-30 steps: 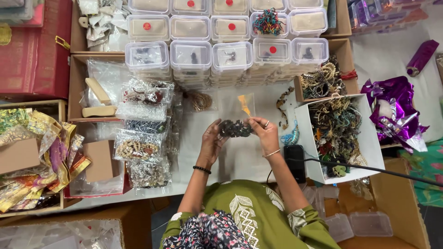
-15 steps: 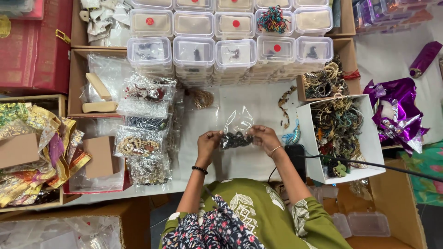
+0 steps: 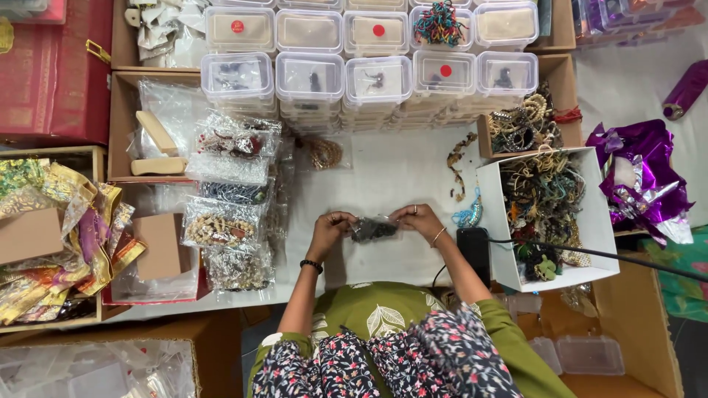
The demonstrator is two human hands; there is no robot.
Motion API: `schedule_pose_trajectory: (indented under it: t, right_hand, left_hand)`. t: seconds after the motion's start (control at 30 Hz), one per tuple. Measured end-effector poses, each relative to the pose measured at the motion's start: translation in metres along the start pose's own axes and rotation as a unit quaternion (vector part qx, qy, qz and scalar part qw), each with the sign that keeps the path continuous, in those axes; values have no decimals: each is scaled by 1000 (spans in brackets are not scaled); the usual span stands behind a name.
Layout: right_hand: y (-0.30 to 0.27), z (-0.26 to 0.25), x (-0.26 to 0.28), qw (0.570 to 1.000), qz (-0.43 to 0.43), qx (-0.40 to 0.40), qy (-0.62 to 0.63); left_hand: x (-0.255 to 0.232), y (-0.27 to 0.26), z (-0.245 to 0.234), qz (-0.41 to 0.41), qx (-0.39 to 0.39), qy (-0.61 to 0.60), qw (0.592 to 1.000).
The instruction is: The person picks up various jewelry items, including necklaces and bracelets, from a white box and places them into small clear plastic bags. They then seal the bags and set them aside on the table.
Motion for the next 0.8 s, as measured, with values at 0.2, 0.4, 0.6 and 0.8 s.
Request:
schedule_pose_trajectory:
  t: [0.2, 0.4, 0.6, 0.8]
  right_hand:
    - [-9, 6, 15, 999, 23, 5, 30]
    - [-14, 22, 31, 995, -16, 8, -98]
    - [-22, 35, 61, 996, -9, 2, -94]
    - [-19, 36, 73, 963, 9, -13, -269]
  left_hand:
    - [-8, -9, 6, -48, -16, -19, 999]
    - [-32, -20, 28, -11, -45, 166, 985]
    - [-44, -28, 27, 28, 23, 104, 994]
    - [-58, -28, 27, 21, 48, 113, 992]
Point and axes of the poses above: each hand's wrist, its own y-axis towards the middle knuckle, its own z-axis out of the palm, x = y × z, the point moved 4 cm from there along y, towards the middle knuckle, and after that the axes turned 4 degrees about x, right-handed, at the moved point
